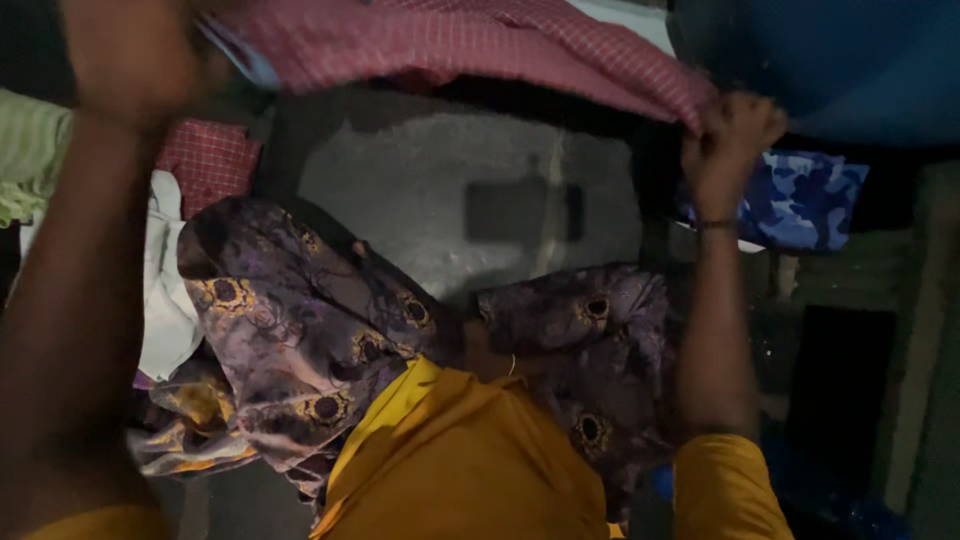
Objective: The person folds a red and white checkered shirt on the floor. They smooth the fabric, fold the sleeves inward, fold the shirt in half, and then fold it again into a compact rectangle before placing it on a nearby stack.
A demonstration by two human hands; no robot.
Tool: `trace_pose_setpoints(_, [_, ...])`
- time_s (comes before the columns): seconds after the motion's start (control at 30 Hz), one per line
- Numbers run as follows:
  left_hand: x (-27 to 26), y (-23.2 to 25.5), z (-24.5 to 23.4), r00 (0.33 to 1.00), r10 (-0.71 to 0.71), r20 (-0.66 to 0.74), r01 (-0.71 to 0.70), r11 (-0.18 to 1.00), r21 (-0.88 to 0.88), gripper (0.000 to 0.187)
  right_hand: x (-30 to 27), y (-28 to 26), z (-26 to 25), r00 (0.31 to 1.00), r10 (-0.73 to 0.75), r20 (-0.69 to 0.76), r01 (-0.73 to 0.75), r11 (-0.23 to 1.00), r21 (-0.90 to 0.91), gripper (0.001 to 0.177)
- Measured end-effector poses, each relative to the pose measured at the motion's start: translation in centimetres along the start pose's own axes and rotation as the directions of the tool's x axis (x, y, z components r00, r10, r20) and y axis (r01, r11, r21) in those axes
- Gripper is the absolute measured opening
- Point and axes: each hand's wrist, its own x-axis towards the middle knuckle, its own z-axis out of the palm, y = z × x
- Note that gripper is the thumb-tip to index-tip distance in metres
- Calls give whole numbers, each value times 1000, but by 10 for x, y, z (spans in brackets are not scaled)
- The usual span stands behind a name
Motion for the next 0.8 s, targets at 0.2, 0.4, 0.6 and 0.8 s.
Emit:
trace_pose_setpoints(0.2, [-76,90,14,664,206,719,-131,978,-159,41,-74,-23,38,916,-62,396,36,997,72,21])
trace_pose_setpoints(0.4, [-80,111,104,-49,252,967,375,901,-216,58,-101,-23,50,793,-56,607,25,998,59,16])
trace_pose_setpoints(0.6, [-71,155,144,409,225,884,421,813,-402,46,-103,-33,53,807,-31,590,32,999,10,24])
trace_pose_setpoints(0.8, [-88,162,188,79,582,810,255,773,-581,37,-92,-46,51,675,122,728,-77,993,-95,6])
